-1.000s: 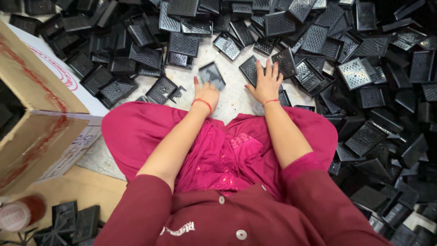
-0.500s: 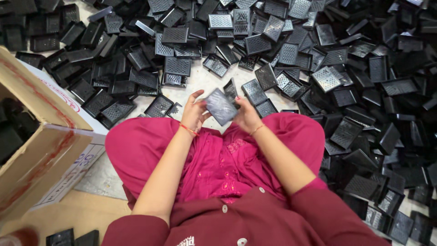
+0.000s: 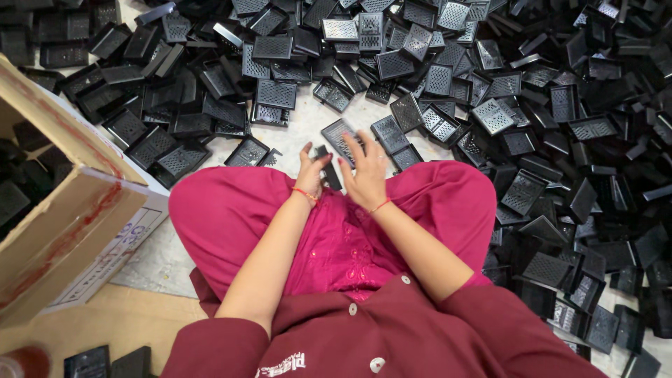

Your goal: The person sits on the floor surrounded by black perforated plastic components and snaps matching lid pieces onto base pieces one at a time, placing each finished assembly aside. They repeatedly pick parts from the pile, fit the two pieces together by hand, and set completed units near a cardboard box.

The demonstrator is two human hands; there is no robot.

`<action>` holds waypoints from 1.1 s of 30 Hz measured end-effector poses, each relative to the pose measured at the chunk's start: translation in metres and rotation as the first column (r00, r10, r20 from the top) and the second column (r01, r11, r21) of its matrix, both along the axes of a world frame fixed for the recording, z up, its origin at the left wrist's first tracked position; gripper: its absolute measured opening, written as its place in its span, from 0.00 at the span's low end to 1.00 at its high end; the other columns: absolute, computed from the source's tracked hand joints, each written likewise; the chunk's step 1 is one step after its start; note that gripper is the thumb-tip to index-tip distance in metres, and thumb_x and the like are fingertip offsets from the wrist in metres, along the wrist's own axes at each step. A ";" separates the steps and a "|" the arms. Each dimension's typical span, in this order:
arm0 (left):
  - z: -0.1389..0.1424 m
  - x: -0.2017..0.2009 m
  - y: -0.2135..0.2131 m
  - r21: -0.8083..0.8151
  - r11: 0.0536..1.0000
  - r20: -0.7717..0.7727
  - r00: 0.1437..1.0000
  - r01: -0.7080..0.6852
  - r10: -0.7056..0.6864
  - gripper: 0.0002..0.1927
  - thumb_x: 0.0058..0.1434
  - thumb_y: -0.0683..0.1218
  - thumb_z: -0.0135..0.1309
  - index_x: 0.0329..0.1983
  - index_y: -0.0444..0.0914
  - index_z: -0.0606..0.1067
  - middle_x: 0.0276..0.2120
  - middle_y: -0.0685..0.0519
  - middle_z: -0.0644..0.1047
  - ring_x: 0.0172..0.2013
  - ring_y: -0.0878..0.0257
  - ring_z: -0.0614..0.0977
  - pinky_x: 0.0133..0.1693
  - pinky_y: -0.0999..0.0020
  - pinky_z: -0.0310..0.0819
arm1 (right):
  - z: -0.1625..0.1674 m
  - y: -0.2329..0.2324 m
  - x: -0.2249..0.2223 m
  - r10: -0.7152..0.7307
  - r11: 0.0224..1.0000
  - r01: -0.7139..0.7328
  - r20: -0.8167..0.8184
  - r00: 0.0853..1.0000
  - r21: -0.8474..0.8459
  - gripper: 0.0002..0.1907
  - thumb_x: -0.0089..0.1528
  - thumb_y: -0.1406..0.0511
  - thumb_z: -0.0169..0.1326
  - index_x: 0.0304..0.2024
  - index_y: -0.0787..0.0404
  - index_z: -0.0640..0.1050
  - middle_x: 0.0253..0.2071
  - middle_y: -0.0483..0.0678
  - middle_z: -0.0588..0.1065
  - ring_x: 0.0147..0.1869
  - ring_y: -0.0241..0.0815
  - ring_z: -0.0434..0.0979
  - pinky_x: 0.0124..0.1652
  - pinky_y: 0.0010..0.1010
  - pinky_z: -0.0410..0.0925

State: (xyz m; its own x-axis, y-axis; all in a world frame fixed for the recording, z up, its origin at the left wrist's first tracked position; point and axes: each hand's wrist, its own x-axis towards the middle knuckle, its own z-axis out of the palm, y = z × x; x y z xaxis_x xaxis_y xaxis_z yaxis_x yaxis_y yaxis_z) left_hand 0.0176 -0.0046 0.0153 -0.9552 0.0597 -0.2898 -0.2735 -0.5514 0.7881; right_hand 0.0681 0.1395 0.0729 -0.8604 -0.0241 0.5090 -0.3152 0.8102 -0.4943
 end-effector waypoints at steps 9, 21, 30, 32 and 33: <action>0.004 -0.002 -0.001 0.115 0.956 0.067 0.958 0.270 -0.279 0.41 0.55 0.40 0.63 0.71 0.42 0.61 0.53 0.53 0.75 0.52 0.61 0.78 0.48 0.56 0.78 | -0.021 0.041 -0.014 0.401 0.895 -0.292 0.320 0.858 -0.337 0.30 0.69 0.64 0.49 0.74 0.58 0.64 0.63 0.58 0.70 0.68 0.56 0.69 0.67 0.40 0.61; -0.012 -0.006 -0.005 0.067 0.929 -0.057 0.931 0.365 -0.362 0.39 0.58 0.38 0.62 0.72 0.46 0.61 0.61 0.57 0.73 0.56 0.62 0.76 0.53 0.59 0.76 | -0.024 0.034 -0.003 0.316 0.854 -0.266 0.041 0.948 -0.447 0.27 0.68 0.67 0.48 0.71 0.62 0.65 0.71 0.59 0.63 0.77 0.57 0.62 0.74 0.40 0.54; -0.012 -0.004 -0.010 0.199 0.888 -0.063 0.909 0.415 -0.411 0.39 0.60 0.37 0.61 0.73 0.47 0.60 0.59 0.55 0.72 0.55 0.61 0.77 0.53 0.56 0.78 | -0.019 0.028 0.005 0.436 0.811 -0.322 0.138 0.889 -0.489 0.25 0.71 0.66 0.45 0.71 0.62 0.68 0.73 0.57 0.64 0.77 0.55 0.63 0.73 0.39 0.55; -0.007 -0.002 -0.011 0.201 0.880 -0.074 0.902 0.430 -0.424 0.40 0.60 0.36 0.61 0.74 0.47 0.61 0.59 0.54 0.72 0.55 0.60 0.78 0.53 0.58 0.79 | -0.017 0.028 0.007 0.440 0.811 -0.331 0.129 0.889 -0.483 0.25 0.71 0.67 0.45 0.71 0.61 0.68 0.74 0.57 0.63 0.77 0.56 0.62 0.73 0.39 0.55; -0.004 0.000 -0.011 0.202 0.879 -0.071 0.901 0.433 -0.428 0.40 0.59 0.36 0.61 0.74 0.46 0.61 0.60 0.54 0.72 0.56 0.60 0.78 0.53 0.59 0.79 | -0.016 0.027 0.009 0.432 0.811 -0.321 0.131 0.892 -0.489 0.25 0.71 0.66 0.45 0.71 0.61 0.68 0.74 0.56 0.62 0.78 0.56 0.61 0.74 0.39 0.55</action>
